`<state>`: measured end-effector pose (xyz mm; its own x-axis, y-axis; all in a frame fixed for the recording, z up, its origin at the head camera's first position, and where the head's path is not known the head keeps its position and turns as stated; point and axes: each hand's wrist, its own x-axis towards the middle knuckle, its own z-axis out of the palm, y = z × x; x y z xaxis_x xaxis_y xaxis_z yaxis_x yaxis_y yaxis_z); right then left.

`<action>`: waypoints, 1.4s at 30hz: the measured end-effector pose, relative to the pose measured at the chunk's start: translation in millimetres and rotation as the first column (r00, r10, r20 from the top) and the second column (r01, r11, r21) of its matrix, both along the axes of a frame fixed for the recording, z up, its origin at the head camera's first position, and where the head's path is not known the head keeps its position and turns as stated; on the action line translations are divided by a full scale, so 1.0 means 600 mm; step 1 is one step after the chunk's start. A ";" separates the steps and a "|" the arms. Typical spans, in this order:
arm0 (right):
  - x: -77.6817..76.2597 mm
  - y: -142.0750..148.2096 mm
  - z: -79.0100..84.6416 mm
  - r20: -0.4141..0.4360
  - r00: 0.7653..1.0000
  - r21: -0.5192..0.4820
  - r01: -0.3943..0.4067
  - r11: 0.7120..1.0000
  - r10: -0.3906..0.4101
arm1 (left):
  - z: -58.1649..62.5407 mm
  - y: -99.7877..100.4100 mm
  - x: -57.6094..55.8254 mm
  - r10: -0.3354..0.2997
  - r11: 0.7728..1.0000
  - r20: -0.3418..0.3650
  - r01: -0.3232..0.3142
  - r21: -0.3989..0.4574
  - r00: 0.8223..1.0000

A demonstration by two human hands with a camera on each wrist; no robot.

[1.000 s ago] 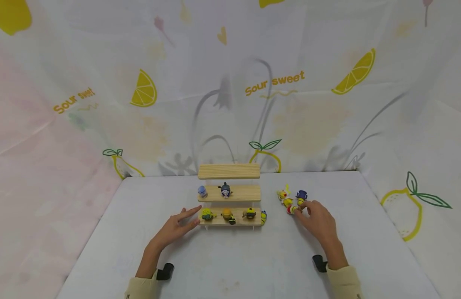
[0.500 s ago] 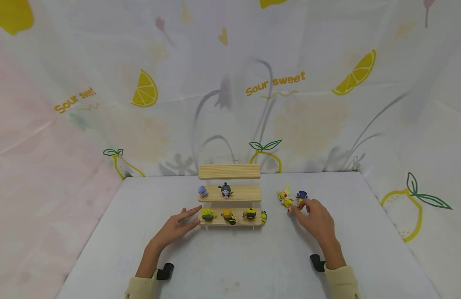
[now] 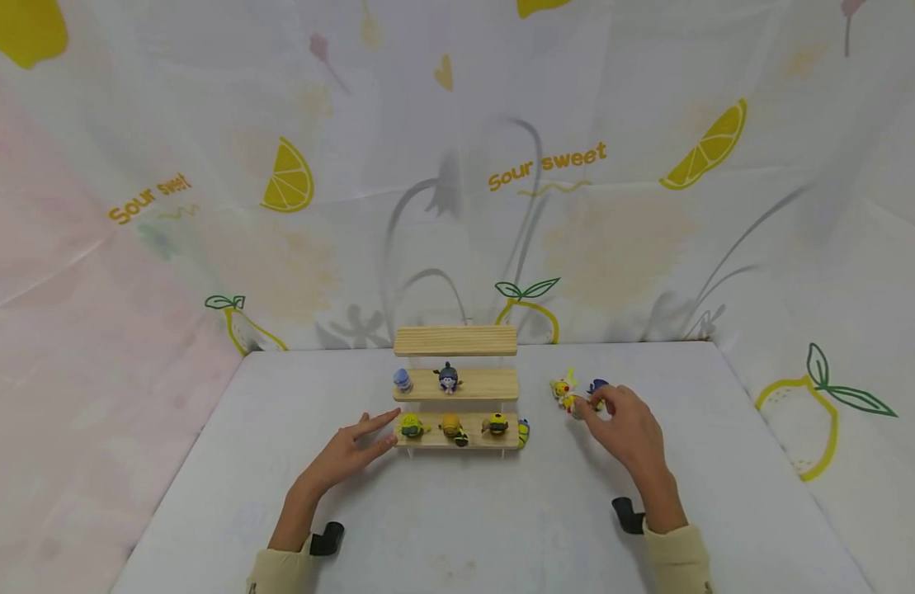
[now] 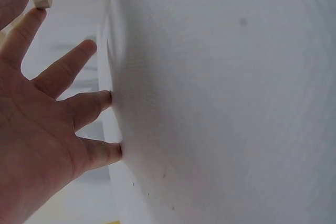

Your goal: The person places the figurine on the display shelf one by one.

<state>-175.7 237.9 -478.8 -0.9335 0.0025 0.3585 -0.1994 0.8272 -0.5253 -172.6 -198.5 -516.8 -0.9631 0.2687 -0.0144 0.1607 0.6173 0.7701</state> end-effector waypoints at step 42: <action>-0.051 -0.111 0.107 -0.092 0.983 -0.094 -0.167 0.981 0.158 | 0.002 0.000 0.003 -0.003 1.000 0.017 0.003 0.020 1.000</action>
<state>-206.5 171.6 -414.8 -0.8912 -0.1064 0.4410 -0.3736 0.7236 -0.5803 -171.1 -198.6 -515.6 -0.9620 0.2719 -0.0257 0.1490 0.6015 0.7849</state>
